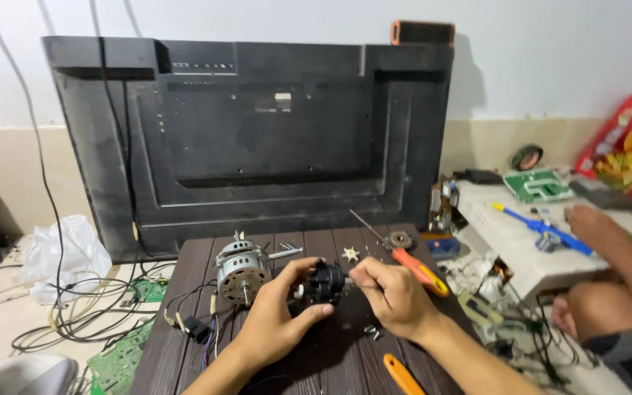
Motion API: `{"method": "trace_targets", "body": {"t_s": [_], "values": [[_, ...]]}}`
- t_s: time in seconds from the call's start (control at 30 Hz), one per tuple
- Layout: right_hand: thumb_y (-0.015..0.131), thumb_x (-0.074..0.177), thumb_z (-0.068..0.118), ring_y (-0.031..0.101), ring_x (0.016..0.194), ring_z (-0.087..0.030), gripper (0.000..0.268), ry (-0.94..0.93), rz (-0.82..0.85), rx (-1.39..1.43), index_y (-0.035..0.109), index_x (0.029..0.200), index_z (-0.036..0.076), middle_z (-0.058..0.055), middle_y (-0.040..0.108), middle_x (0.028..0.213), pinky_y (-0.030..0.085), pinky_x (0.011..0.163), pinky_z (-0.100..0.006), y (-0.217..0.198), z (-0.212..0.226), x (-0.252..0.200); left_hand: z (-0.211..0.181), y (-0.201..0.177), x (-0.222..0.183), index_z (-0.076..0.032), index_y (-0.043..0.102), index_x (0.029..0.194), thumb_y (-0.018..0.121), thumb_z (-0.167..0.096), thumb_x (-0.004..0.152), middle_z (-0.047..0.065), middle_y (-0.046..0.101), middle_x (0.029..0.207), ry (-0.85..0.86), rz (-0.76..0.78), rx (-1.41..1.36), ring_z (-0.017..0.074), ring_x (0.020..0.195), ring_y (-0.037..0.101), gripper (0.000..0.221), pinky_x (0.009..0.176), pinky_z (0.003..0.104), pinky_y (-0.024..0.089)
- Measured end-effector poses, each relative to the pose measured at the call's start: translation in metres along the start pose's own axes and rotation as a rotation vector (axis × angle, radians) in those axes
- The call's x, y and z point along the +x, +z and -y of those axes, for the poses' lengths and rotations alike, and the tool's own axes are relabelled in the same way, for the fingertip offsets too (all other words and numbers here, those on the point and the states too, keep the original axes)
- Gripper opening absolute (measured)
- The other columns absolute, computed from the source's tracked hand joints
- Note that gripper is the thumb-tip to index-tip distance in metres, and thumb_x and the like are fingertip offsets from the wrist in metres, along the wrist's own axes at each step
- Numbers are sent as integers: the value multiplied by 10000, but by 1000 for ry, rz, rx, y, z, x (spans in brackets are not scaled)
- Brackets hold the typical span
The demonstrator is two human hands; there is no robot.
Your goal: Reassembling a small electric motor by aligning the housing and internal components and fastening them with screws.
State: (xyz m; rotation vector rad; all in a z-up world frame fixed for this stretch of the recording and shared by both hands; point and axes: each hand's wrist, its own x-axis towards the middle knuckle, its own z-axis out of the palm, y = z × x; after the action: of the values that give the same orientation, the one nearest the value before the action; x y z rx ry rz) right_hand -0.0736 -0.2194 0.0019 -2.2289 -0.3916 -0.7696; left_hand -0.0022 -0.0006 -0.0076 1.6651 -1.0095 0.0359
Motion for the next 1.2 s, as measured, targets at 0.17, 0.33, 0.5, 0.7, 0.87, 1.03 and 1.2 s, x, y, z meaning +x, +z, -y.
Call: {"method": "trace_targets", "body": {"t_s": [0.17, 0.33, 0.5, 0.7, 0.87, 1.03, 1.2], "values": [[661, 873, 166, 508, 444, -99, 82, 151, 25, -67, 624, 889, 94, 15, 637, 577, 396, 432, -251, -4, -4, 5, -6, -1, 0, -57, 640, 1280, 819, -56, 673, 101, 763, 1183, 43, -108, 40, 222, 1048, 776, 633, 936, 324, 601], [467, 844, 293, 470, 510, -162, 191, 31, 43, -142, 535, 829, 115, -8, 552, 612, 391, 518, -314, -16, 0, 0, -9, 7, -1, -133, 670, 1271, 827, -97, 669, 34, 689, 1135, 100, -96, 344, 235, 1025, 644, 623, 902, 338, 523], [576, 834, 191, 477, 434, -122, 115, -90, 13, -206, 598, 749, 117, 19, 616, 568, 389, 430, -266, -15, 8, 7, -3, 8, -3, -158, 653, 1294, 843, -139, 677, 18, 630, 1021, 75, -83, 452, 211, 947, 612, 646, 849, 323, 534], [581, 861, 157, 481, 429, -116, 121, -129, -37, -186, 644, 781, 92, 4, 651, 590, 380, 414, -252, -9, 10, 4, -7, 7, -5, -134, 673, 1277, 859, -170, 669, 36, 625, 1036, 102, -99, 472, 224, 979, 612, 637, 858, 329, 534], [560, 851, 121, 584, 536, -149, 119, -78, 49, -89, 643, 925, 78, -24, 725, 741, 478, 528, -270, -11, 11, 2, -7, 11, -4, -123, 673, 1230, 824, -143, 665, 44, 657, 1045, 123, -98, 426, 239, 871, 705, 585, 770, 337, 580], [718, 718, 253, 560, 489, -120, 206, -49, 107, -53, 626, 813, 96, 12, 662, 619, 462, 475, -246, -6, 23, 1, -2, 10, -7, -156, 650, 1300, 783, -54, 651, 62, 614, 1092, 153, -35, 445, 253, 878, 685, 670, 773, 338, 580], [860, 678, 357, 591, 457, -128, 469, 76, 164, -144, 686, 1057, 143, 27, 672, 595, 474, 456, -272, -7, 17, 3, -4, 11, -4, -149, 642, 1286, 771, 32, 609, 96, 555, 1197, 231, -72, 422, 267, 993, 656, 712, 830, 357, 584]]}}
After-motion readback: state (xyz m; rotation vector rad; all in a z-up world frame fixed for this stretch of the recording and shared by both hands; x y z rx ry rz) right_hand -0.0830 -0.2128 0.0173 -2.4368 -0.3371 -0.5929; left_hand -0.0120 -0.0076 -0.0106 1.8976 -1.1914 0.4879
